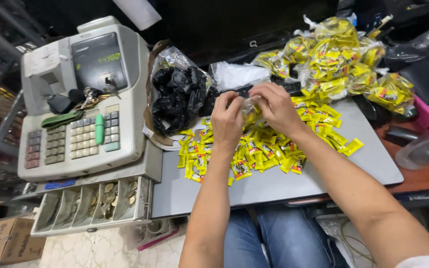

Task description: The person places individual yellow candy packets into a small clear plastic bag, picking them up from a pile on the desk and filling the bag.

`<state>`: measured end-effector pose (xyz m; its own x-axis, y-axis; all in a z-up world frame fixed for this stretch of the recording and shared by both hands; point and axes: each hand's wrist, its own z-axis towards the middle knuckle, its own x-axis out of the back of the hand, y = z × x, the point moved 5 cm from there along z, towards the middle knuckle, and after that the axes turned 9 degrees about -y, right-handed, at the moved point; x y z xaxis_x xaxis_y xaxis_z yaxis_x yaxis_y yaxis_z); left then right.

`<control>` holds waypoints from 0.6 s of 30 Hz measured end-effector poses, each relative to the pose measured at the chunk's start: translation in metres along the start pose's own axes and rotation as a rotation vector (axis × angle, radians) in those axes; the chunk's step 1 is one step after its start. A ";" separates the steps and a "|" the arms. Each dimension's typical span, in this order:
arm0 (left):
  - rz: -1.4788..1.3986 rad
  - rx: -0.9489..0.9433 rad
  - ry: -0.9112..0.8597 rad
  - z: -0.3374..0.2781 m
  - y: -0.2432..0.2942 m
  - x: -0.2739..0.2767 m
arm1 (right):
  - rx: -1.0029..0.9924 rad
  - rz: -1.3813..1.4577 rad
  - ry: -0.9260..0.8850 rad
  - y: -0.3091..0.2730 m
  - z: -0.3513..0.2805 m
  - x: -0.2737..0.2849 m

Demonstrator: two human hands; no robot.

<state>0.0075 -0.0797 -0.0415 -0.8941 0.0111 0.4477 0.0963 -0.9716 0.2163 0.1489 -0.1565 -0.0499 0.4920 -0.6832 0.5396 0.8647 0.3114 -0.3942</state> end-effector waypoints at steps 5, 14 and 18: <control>-0.206 0.005 -0.032 -0.011 -0.008 -0.023 | -0.257 0.247 0.011 0.012 -0.004 -0.005; -0.389 0.159 -0.146 -0.011 -0.016 -0.028 | -0.300 0.474 0.012 0.012 -0.010 -0.015; -0.322 0.235 -0.167 -0.014 -0.027 -0.029 | -0.326 0.338 -0.110 0.014 -0.014 -0.025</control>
<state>0.0244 -0.0573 -0.0721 -0.8136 0.3617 0.4553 -0.0618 -0.8323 0.5509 0.1474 -0.1445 -0.0797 0.7630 -0.4998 0.4099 0.5864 0.2682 -0.7643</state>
